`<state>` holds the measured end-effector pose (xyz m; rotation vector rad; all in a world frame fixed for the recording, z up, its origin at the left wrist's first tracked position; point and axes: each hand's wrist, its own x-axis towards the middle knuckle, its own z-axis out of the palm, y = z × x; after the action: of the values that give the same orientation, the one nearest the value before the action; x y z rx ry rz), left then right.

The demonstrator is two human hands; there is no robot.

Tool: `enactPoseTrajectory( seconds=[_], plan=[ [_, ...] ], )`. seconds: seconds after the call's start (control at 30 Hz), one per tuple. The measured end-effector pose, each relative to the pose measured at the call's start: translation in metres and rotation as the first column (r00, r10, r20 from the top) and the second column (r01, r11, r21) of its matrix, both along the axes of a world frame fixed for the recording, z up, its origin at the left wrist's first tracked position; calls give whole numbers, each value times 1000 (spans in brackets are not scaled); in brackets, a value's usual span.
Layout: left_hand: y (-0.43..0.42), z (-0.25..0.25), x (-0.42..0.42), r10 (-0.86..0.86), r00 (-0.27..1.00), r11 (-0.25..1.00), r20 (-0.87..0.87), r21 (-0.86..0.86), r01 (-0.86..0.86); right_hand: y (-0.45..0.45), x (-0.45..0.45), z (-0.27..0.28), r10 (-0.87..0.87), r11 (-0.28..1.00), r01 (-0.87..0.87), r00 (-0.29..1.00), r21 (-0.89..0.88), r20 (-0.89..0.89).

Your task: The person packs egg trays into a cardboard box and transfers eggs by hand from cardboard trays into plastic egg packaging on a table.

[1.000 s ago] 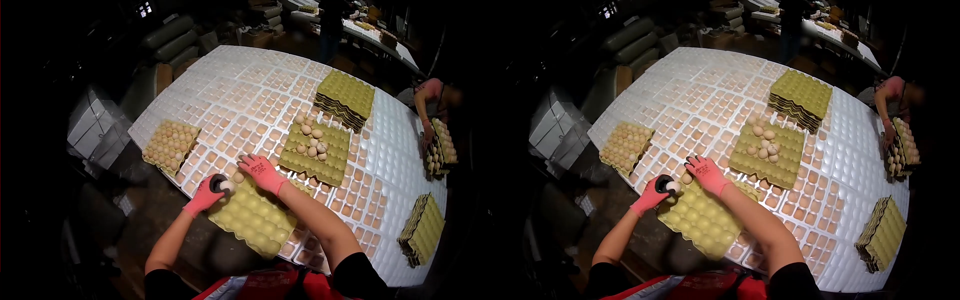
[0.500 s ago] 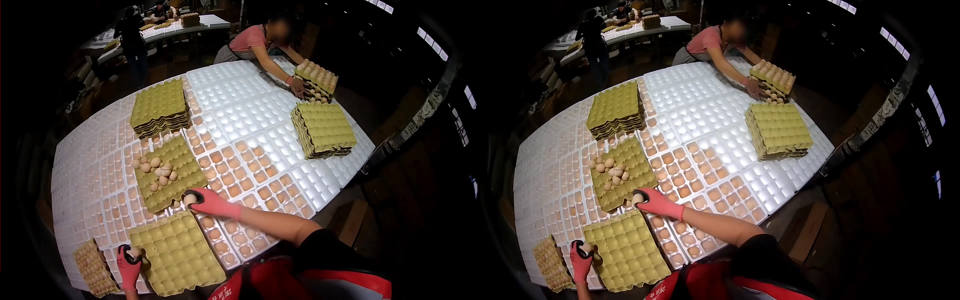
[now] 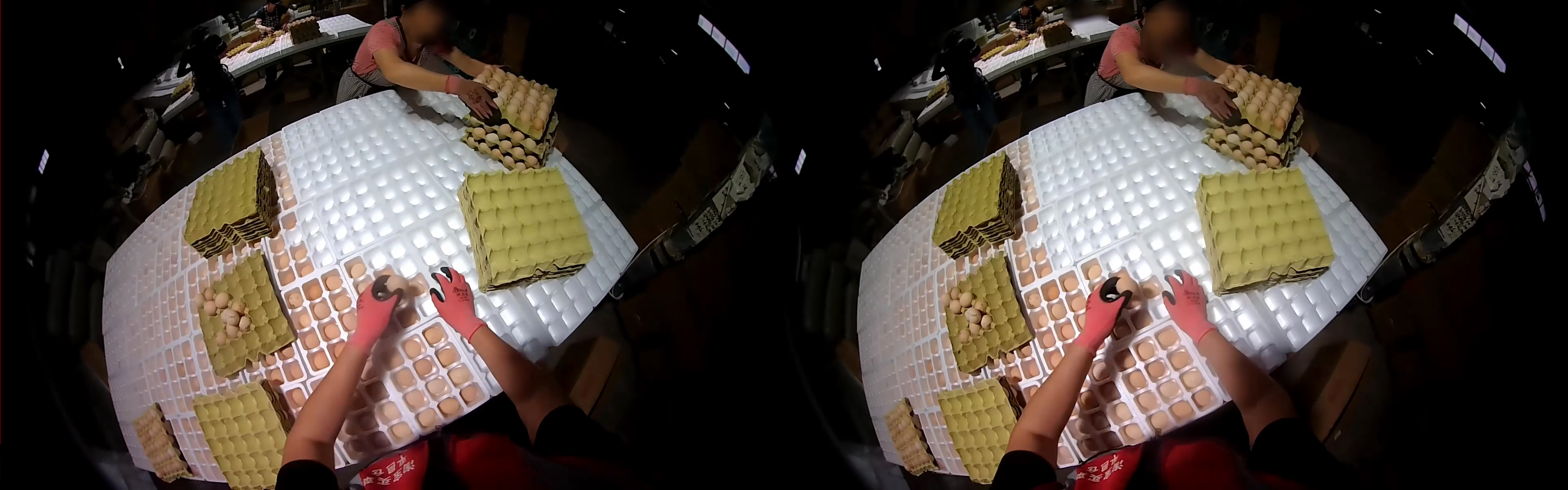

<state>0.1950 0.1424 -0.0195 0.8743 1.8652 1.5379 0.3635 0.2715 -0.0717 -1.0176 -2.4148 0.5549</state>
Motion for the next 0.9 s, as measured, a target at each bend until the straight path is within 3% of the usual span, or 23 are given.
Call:
enactPoseTrajectory(
  seconds=[0.03,0.07,0.13,0.2,0.23,0.27,0.33,0.4,0.43,0.47,0.5,0.53,0.57,0.6,0.63,0.67,0.7,0.73,0.77,0.8,0.83,0.87,0.9],
  plan=[
    [35,-28,-7,-23,807,992,-590,-117,-57,1,9,-11,31,999,-30,999,31,-36],
    [55,-18,-5,-227,720,920,-656,-387,-64,0,16,-6,79,996,-77,995,42,-56],
    [82,-15,-15,-324,643,887,-693,-460,-48,-6,29,15,113,991,-121,985,-50,-129],
    [105,-28,-26,20,688,990,-725,-84,-117,-8,47,55,202,974,-217,962,-65,-186],
    [117,-19,-30,68,724,993,-686,-26,-118,-6,57,78,234,968,-247,952,-45,-199],
    [132,-33,-35,87,730,989,-677,-28,-144,-2,66,90,260,955,-280,949,-97,-180],
    [140,-60,-34,-135,595,947,-792,-280,-158,15,86,113,279,959,-283,933,13,-228],
    [135,-88,-38,-218,471,918,-855,-343,-198,49,127,138,170,958,-136,978,253,-118],
    [132,-84,-24,-161,508,927,-846,-307,-217,78,151,138,-3,931,45,993,362,-115],
    [125,-69,-13,-102,541,929,-835,-274,-247,111,172,142,-175,903,279,934,328,-313],
    [126,-53,6,-50,644,954,-763,-227,-195,138,185,156,-332,865,465,814,190,-477],
    [132,-43,25,-90,797,976,-598,-212,-48,180,215,139,-496,763,597,787,249,-368],
    [143,-44,50,-108,887,986,-449,-163,38,230,262,100,-550,833,530,766,-159,-333],
    [159,-44,74,-135,964,986,-230,-131,107,263,284,74,-585,751,380,763,-541,-276],
    [176,-57,94,-208,963,976,170,-24,215,251,273,88,-641,598,154,682,-787,-353],
    [195,-92,111,-322,772,945,548,238,225,235,262,104,-709,387,-124,594,-914,-381],
    [197,-66,120,-392,597,920,700,297,256,235,259,101,-697,360,-160,608,-919,-379],
    [194,-32,124,-438,393,897,809,364,251,242,264,87,-596,427,-170,686,-888,-418],
    [191,-23,123,-457,276,886,845,406,225,251,275,68,-540,503,-144,717,-852,-440],
    [187,-23,120,-476,163,875,864,448,182,263,291,49,-518,455,-175,746,-873,-419],
    [191,-34,120,-418,292,908,860,391,147,262,297,47,-419,566,-221,753,-795,-508],
    [184,-42,116,-390,438,917,810,383,109,255,289,69,-326,533,-251,821,-808,-470],
    [178,-49,111,-337,576,928,745,367,69,247,287,82,-246,592,-256,845,-764,-474]
  ],
)
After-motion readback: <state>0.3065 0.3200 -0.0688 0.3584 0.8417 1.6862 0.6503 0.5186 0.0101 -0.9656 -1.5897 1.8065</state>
